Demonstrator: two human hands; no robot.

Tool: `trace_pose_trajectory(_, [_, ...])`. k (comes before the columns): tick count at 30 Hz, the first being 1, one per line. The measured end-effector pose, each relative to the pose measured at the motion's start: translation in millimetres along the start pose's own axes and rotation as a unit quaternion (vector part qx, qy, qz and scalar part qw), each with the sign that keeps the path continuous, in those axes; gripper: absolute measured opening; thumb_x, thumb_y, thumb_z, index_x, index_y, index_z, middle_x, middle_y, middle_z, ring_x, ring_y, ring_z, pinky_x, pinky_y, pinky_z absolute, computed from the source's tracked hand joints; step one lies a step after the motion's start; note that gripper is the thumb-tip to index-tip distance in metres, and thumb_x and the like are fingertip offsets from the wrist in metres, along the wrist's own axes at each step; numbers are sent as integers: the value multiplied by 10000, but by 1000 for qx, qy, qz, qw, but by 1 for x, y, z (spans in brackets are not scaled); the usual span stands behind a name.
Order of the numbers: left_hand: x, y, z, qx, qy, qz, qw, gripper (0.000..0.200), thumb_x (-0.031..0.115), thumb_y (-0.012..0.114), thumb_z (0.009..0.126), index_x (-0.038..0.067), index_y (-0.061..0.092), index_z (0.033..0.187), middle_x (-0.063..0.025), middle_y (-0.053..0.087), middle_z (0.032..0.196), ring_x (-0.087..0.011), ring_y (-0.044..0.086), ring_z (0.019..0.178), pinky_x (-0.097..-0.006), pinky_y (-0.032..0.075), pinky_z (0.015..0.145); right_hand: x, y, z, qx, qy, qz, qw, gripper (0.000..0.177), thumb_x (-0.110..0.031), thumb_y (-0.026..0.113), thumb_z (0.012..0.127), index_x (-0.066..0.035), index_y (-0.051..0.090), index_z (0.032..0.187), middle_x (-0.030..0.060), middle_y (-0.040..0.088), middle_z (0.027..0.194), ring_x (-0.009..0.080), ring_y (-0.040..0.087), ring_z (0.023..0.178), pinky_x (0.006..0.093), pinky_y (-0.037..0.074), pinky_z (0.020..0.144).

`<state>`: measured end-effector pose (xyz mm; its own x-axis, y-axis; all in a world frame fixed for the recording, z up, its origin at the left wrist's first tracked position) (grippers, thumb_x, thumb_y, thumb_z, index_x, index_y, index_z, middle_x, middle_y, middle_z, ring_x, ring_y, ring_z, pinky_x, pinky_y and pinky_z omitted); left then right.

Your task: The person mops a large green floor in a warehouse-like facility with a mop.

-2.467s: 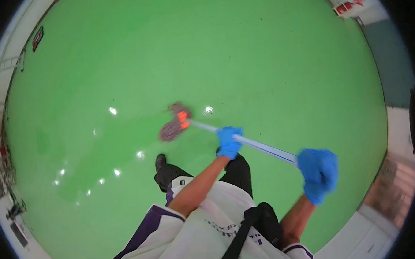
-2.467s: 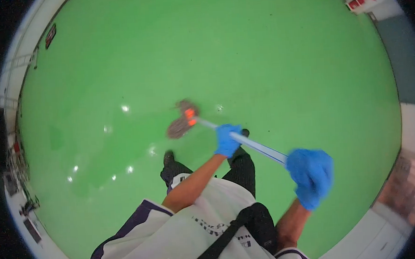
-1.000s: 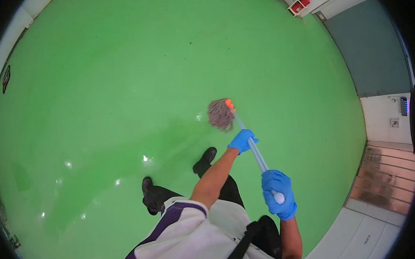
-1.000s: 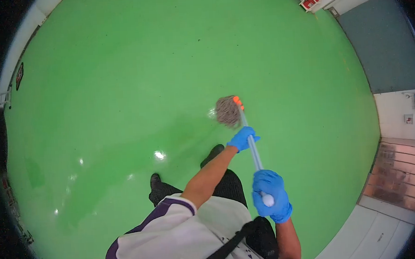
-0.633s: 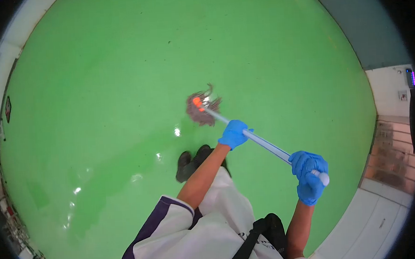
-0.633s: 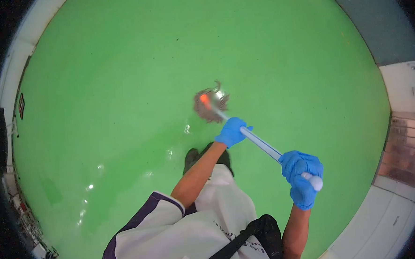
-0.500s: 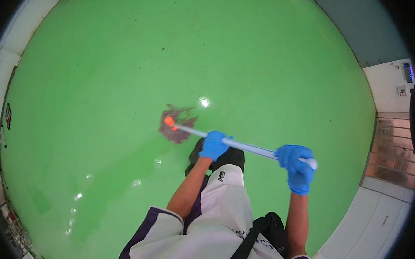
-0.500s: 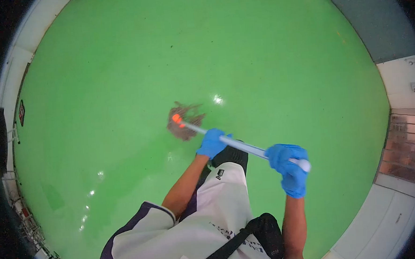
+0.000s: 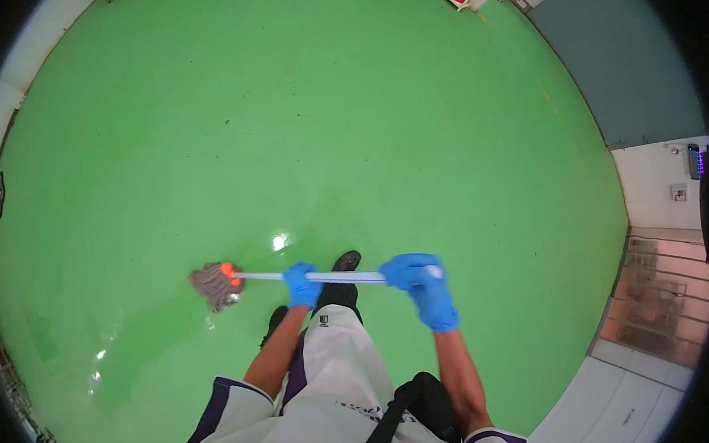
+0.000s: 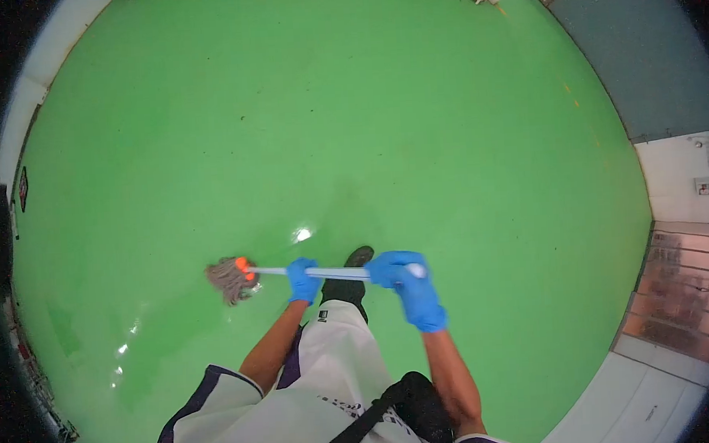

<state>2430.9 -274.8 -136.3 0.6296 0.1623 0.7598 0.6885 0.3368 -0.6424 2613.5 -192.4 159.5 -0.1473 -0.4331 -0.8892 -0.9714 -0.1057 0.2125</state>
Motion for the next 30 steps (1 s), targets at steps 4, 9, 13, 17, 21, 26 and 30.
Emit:
trace_pose_trajectory(4, [167,116,70,-39,119,-155,980,95,116,579,600,112,504,543,-91,481,554,-282,490,544,-377,349,492,-131,-74,5,-17,-122,-108,986,113,-82,488,646,26,511,620,97,535,655,196,499,622,298,419,624])
trace_pose_trajectory(9, [244,314,143,-244,-15,-466,850,176,152,576,633,106,468,501,-96,470,526,-300,475,540,-402,367,545,-152,-107,48,-29,-204,-365,908,93,-65,524,593,-12,449,590,113,484,630,247,486,605,316,410,604])
trace_pose_trajectory(13, [328,330,188,-237,260,-185,918,173,224,577,659,97,544,547,-129,539,586,-328,533,596,-439,416,561,-167,-186,69,65,-282,-309,906,175,-148,506,601,-46,385,528,62,406,539,222,429,539,345,412,647])
trace_pose_trajectory(17, [366,323,211,-292,176,-156,927,153,249,606,655,97,598,639,-168,568,699,-343,550,699,-439,434,626,-237,-233,105,35,-294,-203,933,197,-172,514,573,-76,363,491,48,390,497,202,398,489,361,402,638])
trace_pose_trajectory(21, [368,324,229,-255,91,-82,959,185,255,596,695,77,606,642,-164,580,703,-354,545,704,-437,433,665,-260,-306,160,-20,-274,-68,959,168,-134,517,555,-80,377,480,55,416,492,195,406,480,374,409,641])
trace_pose_trajectory(26, [277,388,220,-168,32,77,982,235,306,594,742,110,607,612,-141,564,630,-346,540,645,-443,400,670,-180,-429,249,-45,-81,-8,996,131,-155,545,676,-33,569,635,116,556,672,257,549,705,462,426,859])
trace_pose_trajectory(30, [276,438,223,-250,-61,243,935,223,349,584,743,146,632,663,-117,580,765,-313,547,769,-593,323,862,-119,-503,291,-95,-61,14,994,132,-82,522,742,4,544,644,93,562,720,217,550,739,382,422,861])
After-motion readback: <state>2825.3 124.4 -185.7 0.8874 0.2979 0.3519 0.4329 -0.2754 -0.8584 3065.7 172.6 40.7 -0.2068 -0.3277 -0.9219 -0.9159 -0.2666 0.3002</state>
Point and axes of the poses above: each hand's wrist, its own z-axis towards the middle knuckle, its own y-axis out of the palm, x = y × z, the point moved 3 cm from there along z, towards the middle knuckle
